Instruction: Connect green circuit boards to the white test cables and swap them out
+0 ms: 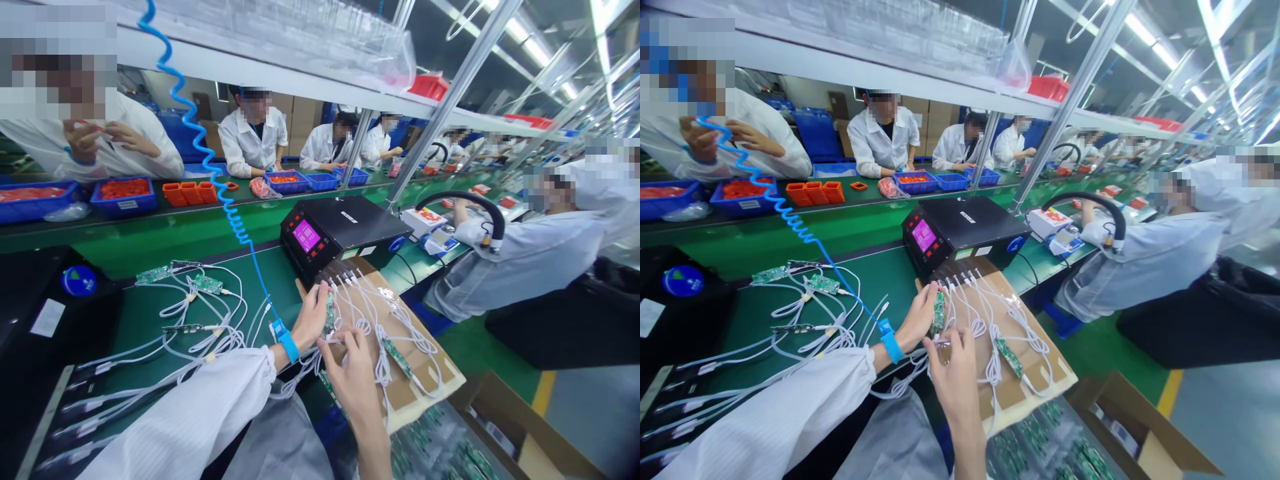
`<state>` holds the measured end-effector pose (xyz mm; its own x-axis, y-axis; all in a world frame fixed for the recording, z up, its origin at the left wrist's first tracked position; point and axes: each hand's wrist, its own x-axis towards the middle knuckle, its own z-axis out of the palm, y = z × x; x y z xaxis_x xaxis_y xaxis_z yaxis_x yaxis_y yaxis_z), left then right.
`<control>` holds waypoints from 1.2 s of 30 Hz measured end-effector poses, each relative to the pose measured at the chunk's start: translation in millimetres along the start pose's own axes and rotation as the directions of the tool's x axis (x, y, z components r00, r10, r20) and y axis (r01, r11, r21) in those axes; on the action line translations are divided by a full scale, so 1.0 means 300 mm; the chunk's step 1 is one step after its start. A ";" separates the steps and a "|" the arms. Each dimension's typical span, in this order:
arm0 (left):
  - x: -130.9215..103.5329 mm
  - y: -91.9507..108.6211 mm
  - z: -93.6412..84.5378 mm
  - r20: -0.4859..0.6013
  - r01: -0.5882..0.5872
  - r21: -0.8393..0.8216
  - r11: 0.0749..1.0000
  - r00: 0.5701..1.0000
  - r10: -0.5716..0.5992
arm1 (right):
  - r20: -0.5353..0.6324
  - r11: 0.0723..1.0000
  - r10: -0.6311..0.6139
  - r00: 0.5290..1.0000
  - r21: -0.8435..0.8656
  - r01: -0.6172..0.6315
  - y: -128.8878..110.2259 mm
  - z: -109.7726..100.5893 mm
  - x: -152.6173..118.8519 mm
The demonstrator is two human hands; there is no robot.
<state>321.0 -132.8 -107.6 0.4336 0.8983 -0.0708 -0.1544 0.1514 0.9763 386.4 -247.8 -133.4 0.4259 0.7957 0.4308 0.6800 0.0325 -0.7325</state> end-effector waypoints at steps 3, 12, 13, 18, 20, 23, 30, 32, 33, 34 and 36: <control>-0.003 -0.003 0.012 -0.046 -0.011 -0.008 1.000 0.999 0.010 | -0.006 0.996 -0.053 0.999 -0.074 0.052 0.025 0.006 -0.014; -0.017 0.011 -0.003 -0.039 -0.060 0.010 0.998 0.997 0.060 | -0.011 0.992 -0.003 1.000 -0.124 0.002 0.026 0.008 -0.034; -0.020 0.014 -0.004 -0.037 -0.080 0.030 0.996 0.996 0.081 | -0.015 0.993 0.005 1.000 -0.119 -0.007 0.022 0.009 -0.035; -0.025 0.018 0.003 -0.036 -0.197 0.123 0.973 0.979 0.203 | -0.042 0.995 -0.015 0.999 -0.100 0.011 0.013 0.023 -0.034; -0.024 0.018 0.010 -0.063 -0.240 0.133 0.962 0.966 0.250 | -0.055 0.994 -0.033 0.998 -0.108 0.027 0.010 0.023 -0.032; -0.023 0.021 0.020 -0.112 -0.250 0.126 0.960 0.958 0.264 | -0.042 0.995 -0.048 0.998 -0.094 0.043 0.000 0.010 -0.026; -0.019 0.040 0.030 -0.224 -0.169 0.037 0.985 0.959 0.173 | -0.011 0.992 -0.061 0.998 -0.109 0.059 -0.018 -0.017 -0.011; -0.020 0.033 0.032 -0.256 -0.121 0.012 0.993 0.959 0.120 | -0.005 0.989 -0.067 0.998 -0.130 0.066 -0.020 -0.015 -0.004; -0.020 0.026 0.033 -0.265 -0.110 0.008 0.994 0.958 0.108 | 0.001 0.988 -0.067 0.998 -0.141 0.067 -0.021 -0.014 -0.002; -0.017 0.018 0.032 -0.269 -0.109 0.009 0.994 0.957 0.108 | 0.010 0.986 -0.065 0.998 -0.151 0.066 -0.020 -0.012 0.000; 0.000 0.007 0.023 -0.263 -0.115 0.012 0.993 0.958 0.114 | 0.031 0.983 -0.067 0.997 -0.169 0.072 -0.015 -0.012 -0.003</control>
<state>326.7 -135.2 -104.2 0.1639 0.9864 -0.0100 -0.1931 0.0420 0.9803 385.3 -250.7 -128.6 0.3603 0.8100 0.4626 0.7999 -0.0132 -0.5999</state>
